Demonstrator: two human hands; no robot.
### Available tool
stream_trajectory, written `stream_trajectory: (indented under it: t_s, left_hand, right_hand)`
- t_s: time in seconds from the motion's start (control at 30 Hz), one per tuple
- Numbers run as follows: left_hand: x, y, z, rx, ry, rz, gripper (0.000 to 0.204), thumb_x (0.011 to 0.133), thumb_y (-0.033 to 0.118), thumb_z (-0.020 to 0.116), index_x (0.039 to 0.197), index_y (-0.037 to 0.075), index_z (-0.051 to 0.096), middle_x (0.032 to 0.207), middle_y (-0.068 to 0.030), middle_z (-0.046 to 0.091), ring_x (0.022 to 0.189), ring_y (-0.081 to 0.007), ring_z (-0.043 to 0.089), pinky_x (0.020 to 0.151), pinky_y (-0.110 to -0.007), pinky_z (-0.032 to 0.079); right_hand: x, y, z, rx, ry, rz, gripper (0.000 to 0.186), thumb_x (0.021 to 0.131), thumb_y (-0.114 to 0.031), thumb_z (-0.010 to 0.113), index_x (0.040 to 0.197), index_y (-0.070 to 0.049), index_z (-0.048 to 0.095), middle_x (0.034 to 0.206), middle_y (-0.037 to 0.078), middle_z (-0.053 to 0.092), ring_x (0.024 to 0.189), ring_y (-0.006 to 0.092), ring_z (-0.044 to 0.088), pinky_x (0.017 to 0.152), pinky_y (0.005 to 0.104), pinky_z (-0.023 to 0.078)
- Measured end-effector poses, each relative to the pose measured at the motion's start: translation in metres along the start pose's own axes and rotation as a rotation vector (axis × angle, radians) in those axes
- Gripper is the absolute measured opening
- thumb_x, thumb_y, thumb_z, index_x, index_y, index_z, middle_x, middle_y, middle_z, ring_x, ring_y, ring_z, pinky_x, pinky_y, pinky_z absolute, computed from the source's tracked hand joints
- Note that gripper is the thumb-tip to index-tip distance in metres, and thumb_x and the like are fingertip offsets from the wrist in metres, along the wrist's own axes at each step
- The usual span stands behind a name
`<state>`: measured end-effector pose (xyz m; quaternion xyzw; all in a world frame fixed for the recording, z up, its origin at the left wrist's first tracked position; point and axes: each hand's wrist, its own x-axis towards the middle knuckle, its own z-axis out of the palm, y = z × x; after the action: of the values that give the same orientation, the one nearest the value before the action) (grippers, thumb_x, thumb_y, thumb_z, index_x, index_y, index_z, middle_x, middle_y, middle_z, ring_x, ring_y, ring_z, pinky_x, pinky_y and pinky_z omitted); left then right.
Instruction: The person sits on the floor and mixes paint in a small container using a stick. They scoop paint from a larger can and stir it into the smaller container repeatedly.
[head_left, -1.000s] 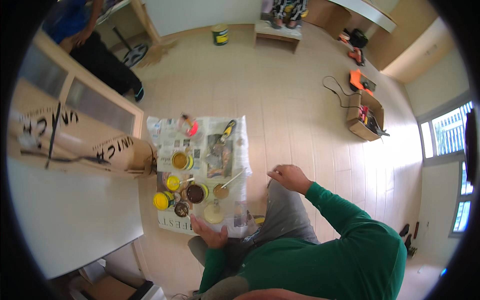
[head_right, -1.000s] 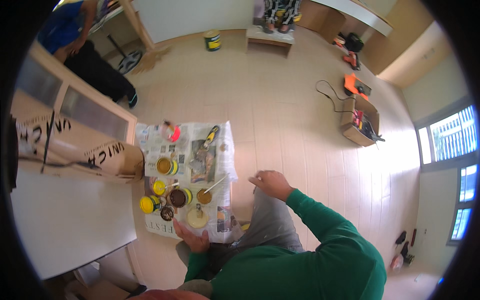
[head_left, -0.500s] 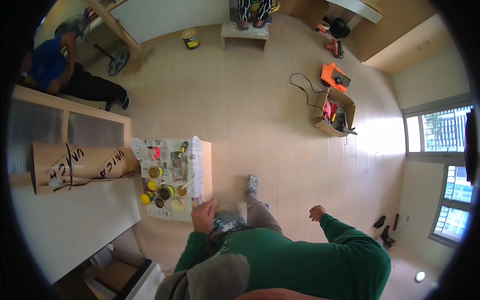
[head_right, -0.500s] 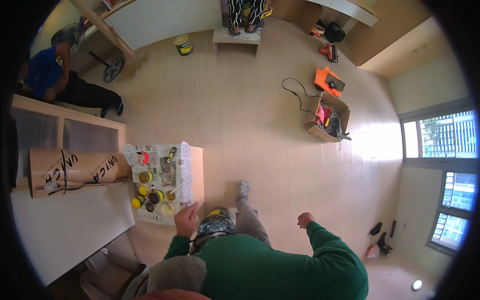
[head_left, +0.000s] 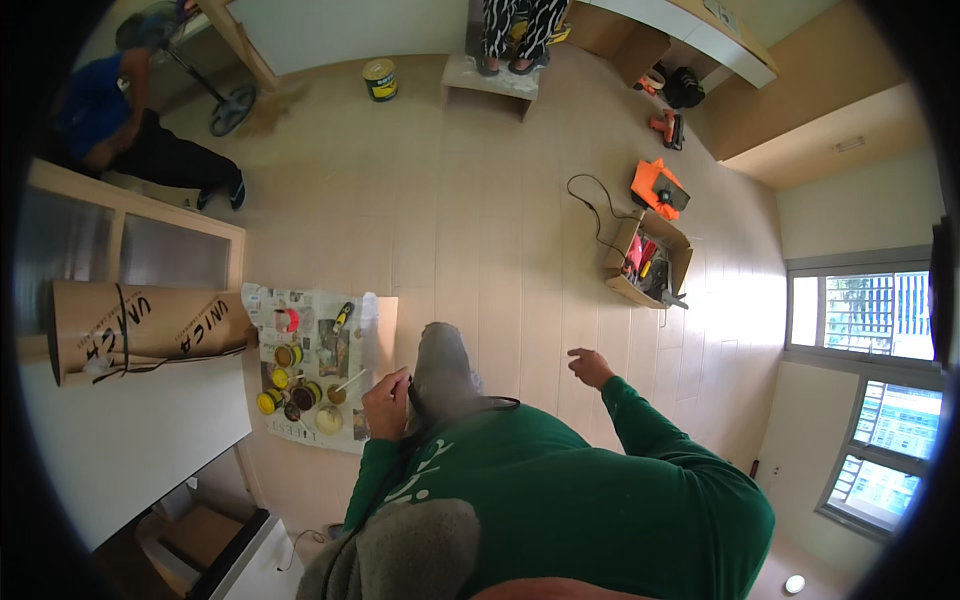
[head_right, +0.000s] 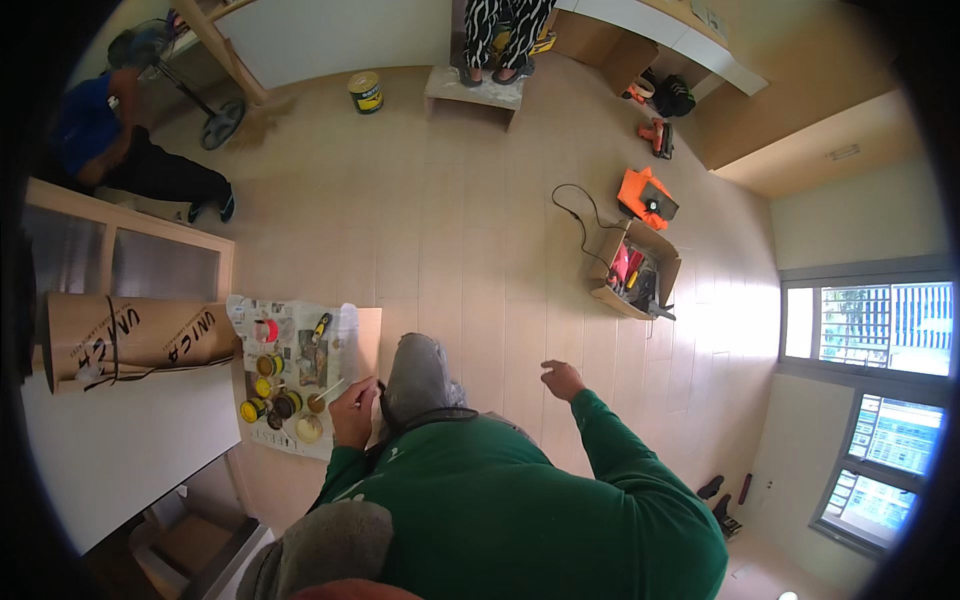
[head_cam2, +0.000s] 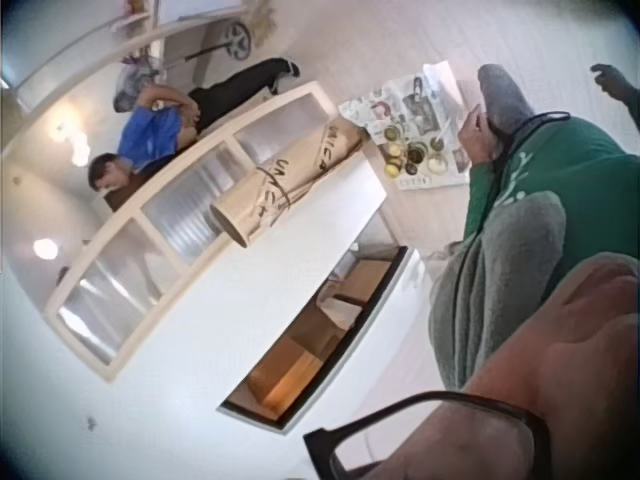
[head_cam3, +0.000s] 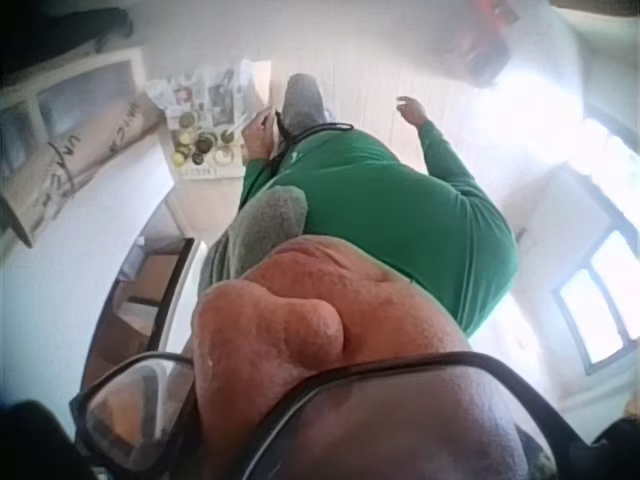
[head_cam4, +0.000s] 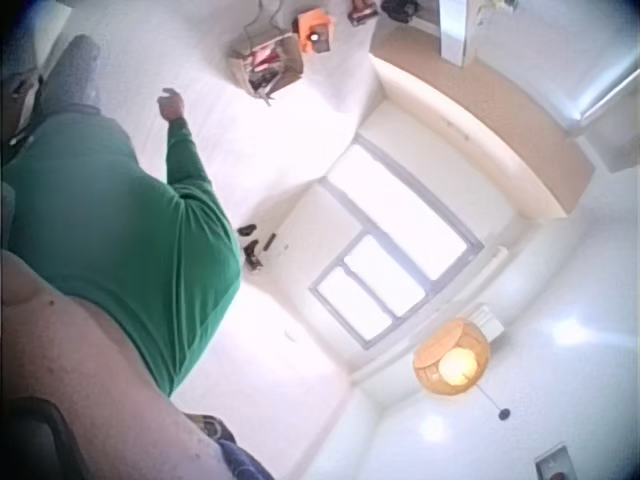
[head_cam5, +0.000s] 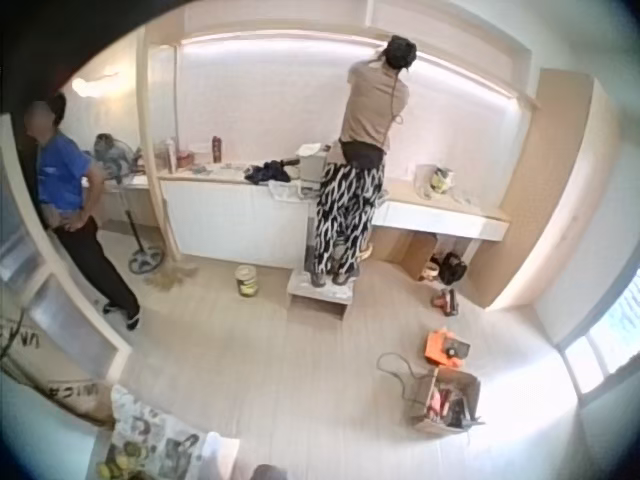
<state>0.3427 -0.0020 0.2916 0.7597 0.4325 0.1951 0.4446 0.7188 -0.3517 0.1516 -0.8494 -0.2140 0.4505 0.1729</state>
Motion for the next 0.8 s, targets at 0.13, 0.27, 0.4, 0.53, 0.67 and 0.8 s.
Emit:
stream_trajectory:
  t_s: [0.13, 0.27, 0.4, 0.53, 0.67, 0.8]
  left_hand:
    - [0.074, 0.008, 0.031, 0.015, -0.118, -0.013, 0.017, 0.098, 0.013, 0.080, 0.111, 0.003, 0.083, 0.096, -0.0161, 0.083, 0.081, -0.0282, 0.081, 0.077, -0.037, 0.063]
    - [0.197, 0.020, 0.077, -0.167, -0.215, -0.035, 0.016, 0.099, 0.017, 0.081, 0.109, 0.005, 0.084, 0.090, -0.0170, 0.081, 0.076, -0.0293, 0.079, 0.074, -0.037, 0.062]
    - [0.338, 0.061, 0.091, -0.119, -0.154, 0.145, 0.019, 0.101, 0.019, 0.081, 0.106, 0.001, 0.083, 0.086, -0.0154, 0.081, 0.074, -0.0211, 0.079, 0.069, -0.035, 0.060]
    - [0.436, 0.088, 0.074, -0.181, -0.087, 0.144, 0.020, 0.100, 0.022, 0.082, 0.106, 0.003, 0.083, 0.087, -0.0155, 0.081, 0.076, -0.0252, 0.079, 0.070, -0.036, 0.060]
    - [0.521, 0.091, 0.047, -0.128, -0.233, -0.101, 0.027, 0.098, 0.029, 0.084, 0.107, 0.004, 0.083, 0.093, -0.0150, 0.082, 0.080, -0.0316, 0.080, 0.075, -0.039, 0.062]
    - [0.605, 0.051, 0.082, -0.122, -0.083, 0.055, 0.033, 0.094, 0.034, 0.088, 0.110, 0.005, 0.083, 0.105, -0.0146, 0.083, 0.098, -0.0314, 0.080, 0.088, -0.042, 0.061]
  right_hand:
    - [0.046, -0.016, -0.050, 0.137, 0.129, 0.085, 0.044, 0.095, -0.026, 0.071, 0.135, -0.008, 0.077, 0.100, 0.020, 0.082, 0.093, 0.0346, 0.079, 0.090, 0.0456, 0.063]
    - [0.085, 0.020, -0.105, -0.101, -0.003, 0.081, 0.040, 0.097, -0.030, 0.073, 0.130, -0.008, 0.078, 0.116, 0.021, 0.080, 0.110, 0.0352, 0.077, 0.097, 0.0469, 0.062]
    - [0.115, -0.023, -0.156, -0.369, -0.068, 0.081, 0.051, 0.095, -0.041, 0.076, 0.133, -0.007, 0.075, 0.128, 0.024, 0.077, 0.124, 0.0408, 0.072, 0.107, 0.0506, 0.058]
    - [0.238, -0.163, -0.207, -0.398, 0.033, 0.054, 0.060, 0.096, -0.046, 0.076, 0.140, -0.005, 0.069, 0.123, 0.024, 0.079, 0.118, 0.0423, 0.075, 0.105, 0.0511, 0.058]
    - [0.395, -0.349, -0.230, -0.260, 0.124, -0.368, 0.057, 0.099, -0.043, 0.076, 0.142, -0.006, 0.066, 0.120, 0.022, 0.079, 0.112, 0.0404, 0.077, 0.097, 0.0504, 0.060]
    - [0.578, -0.530, -0.224, -0.265, 0.063, -0.634, 0.051, 0.100, -0.040, 0.076, 0.139, -0.008, 0.069, 0.117, 0.019, 0.078, 0.106, 0.0377, 0.075, 0.094, 0.0494, 0.058]
